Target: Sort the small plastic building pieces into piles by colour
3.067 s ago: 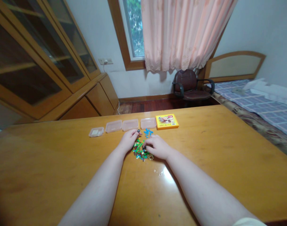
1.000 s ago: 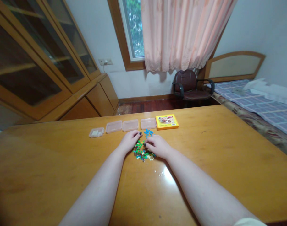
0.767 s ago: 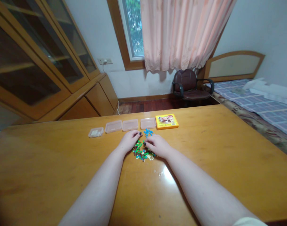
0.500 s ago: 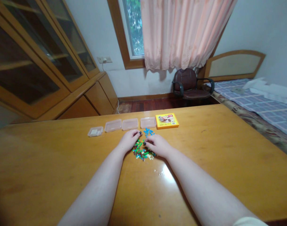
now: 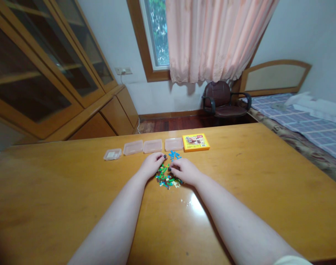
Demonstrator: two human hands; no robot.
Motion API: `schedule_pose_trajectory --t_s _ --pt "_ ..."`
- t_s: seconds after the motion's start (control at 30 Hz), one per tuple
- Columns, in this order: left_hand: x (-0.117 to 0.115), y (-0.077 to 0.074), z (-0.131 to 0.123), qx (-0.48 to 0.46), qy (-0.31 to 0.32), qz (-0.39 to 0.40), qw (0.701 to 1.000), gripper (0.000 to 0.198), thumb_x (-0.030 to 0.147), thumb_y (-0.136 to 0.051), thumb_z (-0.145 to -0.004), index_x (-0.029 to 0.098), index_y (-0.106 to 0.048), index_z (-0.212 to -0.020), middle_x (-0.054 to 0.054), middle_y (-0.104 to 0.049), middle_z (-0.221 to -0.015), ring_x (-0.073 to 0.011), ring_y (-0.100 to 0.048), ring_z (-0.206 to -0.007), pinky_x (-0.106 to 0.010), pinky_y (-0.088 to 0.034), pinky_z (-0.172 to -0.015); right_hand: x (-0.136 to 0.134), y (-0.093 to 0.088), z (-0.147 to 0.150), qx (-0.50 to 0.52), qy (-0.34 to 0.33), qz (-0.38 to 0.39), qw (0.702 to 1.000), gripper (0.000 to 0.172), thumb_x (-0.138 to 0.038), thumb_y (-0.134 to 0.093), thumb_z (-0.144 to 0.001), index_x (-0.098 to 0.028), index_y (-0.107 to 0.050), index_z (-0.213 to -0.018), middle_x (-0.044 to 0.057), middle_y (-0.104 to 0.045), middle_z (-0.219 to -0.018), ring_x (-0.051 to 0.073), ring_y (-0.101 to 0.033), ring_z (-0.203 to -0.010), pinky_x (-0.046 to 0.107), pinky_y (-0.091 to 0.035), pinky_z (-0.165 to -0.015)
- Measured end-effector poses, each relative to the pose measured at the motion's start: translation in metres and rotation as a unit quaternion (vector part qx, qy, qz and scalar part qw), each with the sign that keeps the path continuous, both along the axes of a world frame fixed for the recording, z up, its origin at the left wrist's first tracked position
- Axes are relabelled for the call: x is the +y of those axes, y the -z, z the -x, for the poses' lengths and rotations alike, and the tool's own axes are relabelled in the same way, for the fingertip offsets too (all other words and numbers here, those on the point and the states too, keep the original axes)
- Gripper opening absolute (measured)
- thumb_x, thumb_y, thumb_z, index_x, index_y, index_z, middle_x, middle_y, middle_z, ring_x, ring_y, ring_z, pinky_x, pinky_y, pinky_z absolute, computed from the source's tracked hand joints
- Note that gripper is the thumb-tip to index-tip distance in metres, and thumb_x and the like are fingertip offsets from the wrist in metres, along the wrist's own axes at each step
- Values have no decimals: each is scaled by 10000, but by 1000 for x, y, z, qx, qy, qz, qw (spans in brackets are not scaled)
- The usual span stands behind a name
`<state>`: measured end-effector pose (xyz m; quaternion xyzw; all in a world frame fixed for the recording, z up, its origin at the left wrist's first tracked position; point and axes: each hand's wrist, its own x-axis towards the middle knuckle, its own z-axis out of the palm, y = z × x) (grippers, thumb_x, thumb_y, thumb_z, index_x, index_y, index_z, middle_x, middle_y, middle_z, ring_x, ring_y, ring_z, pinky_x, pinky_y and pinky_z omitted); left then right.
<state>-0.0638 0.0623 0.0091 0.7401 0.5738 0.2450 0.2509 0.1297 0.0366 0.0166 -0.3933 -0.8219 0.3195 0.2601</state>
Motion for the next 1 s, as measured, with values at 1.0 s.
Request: schedule_pose_trajectory --t_s 1.0 --pt "-1 -2 -1 9 2 -2 1000 267 350 -440 -842 180 -639 -788 -39 -663 -801 -167 -568 -752 -248 -395 -656 -1 -2 0 -7 1 -2 1000 146 -182 -531 -798 -167 -657 -871 33 -668 -808 153 -574 -727 263 -413 -690"
